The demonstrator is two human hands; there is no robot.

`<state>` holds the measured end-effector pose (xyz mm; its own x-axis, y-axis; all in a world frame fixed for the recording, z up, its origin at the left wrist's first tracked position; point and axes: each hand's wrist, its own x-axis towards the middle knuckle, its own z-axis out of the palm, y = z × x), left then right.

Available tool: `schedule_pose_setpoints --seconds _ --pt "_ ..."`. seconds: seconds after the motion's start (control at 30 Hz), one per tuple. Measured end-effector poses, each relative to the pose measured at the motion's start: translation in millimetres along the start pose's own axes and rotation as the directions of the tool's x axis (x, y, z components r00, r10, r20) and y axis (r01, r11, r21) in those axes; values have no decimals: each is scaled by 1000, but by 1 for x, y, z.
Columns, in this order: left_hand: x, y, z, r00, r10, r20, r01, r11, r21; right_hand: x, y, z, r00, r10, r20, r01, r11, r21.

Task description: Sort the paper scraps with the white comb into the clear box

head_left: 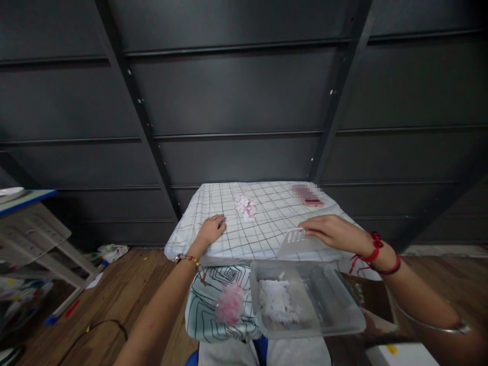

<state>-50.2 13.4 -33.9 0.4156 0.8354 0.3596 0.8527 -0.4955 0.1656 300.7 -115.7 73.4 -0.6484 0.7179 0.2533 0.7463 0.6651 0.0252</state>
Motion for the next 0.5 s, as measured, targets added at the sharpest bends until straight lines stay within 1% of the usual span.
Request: schedule_pose_setpoints --seconds 0.13,0.2,0.27,0.37,0.43,0.5 --pt "0 0 0 1000 -10 6 10 1000 11 5 -1 1 999 16 -45 -17 999 -35" --pt "0 0 0 1000 2 4 -2 1000 24 12 -1 4 994 80 -81 -86 993 -76" --pt "0 0 0 1000 11 2 -11 999 33 24 -2 9 979 176 -102 -189 973 -134" --pt "0 0 0 1000 9 -2 -9 999 31 45 -5 17 951 298 -76 -308 924 -225" --pt "0 1 0 1000 2 -5 -2 1000 25 57 -9 21 940 337 -41 -337 906 -255" --pt "0 1 -1 1000 0 -4 0 1000 18 66 -13 24 940 342 -23 -336 905 -261"
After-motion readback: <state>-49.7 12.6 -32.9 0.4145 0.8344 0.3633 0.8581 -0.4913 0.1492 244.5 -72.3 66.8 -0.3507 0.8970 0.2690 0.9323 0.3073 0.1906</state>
